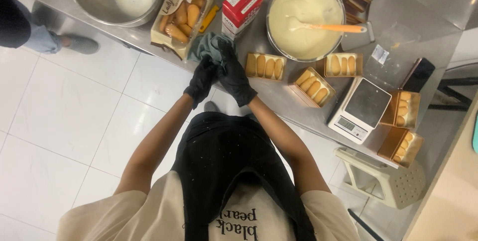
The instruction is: Preparing a dessert by layering ladyfingers and cream in plastic containers.
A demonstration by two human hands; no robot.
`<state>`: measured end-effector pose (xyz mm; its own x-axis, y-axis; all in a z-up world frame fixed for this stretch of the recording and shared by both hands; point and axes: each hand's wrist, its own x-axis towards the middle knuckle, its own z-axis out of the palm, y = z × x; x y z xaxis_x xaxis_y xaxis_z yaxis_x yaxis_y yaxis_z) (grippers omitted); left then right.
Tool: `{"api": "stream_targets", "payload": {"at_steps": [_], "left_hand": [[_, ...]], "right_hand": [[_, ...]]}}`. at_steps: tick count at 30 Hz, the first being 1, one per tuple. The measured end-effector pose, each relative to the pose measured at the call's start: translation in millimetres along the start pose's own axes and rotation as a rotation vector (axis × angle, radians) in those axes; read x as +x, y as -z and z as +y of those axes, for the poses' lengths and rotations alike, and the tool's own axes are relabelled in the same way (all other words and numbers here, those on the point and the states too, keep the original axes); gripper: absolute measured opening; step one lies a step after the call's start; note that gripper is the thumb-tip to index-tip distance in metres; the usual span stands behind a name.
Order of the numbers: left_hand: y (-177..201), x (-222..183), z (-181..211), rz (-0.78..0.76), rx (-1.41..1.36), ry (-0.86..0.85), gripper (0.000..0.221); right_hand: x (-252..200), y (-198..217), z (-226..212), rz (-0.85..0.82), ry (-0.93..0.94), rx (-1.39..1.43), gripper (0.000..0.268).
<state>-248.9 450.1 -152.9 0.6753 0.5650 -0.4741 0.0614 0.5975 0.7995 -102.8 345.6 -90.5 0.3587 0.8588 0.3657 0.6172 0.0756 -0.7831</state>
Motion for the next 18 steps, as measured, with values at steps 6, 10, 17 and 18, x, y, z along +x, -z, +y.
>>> {"api": "stream_targets", "payload": {"at_steps": [6, 10, 17, 18], "left_hand": [[-49.4, -20.1, 7.3, -0.023, 0.587, -0.529, 0.070], [-115.8, -52.7, 24.8, 0.142, 1.001, -0.647, 0.089], [-222.2, -9.7, -30.3, -0.299, 0.974, -0.310, 0.053], [-240.5, 0.6, -40.5, -0.306, 0.996, -0.385, 0.054]], "right_hand": [[-97.3, 153.6, -58.0, -0.185, -0.522, 0.384, 0.051], [-228.4, 215.3, 15.5, 0.068, -0.800, 0.513, 0.035], [-243.2, 275.8, 70.7, 0.317, -0.993, 0.436, 0.031], [-231.8, 275.5, 76.3, 0.292, -0.982, 0.384, 0.027]]}}
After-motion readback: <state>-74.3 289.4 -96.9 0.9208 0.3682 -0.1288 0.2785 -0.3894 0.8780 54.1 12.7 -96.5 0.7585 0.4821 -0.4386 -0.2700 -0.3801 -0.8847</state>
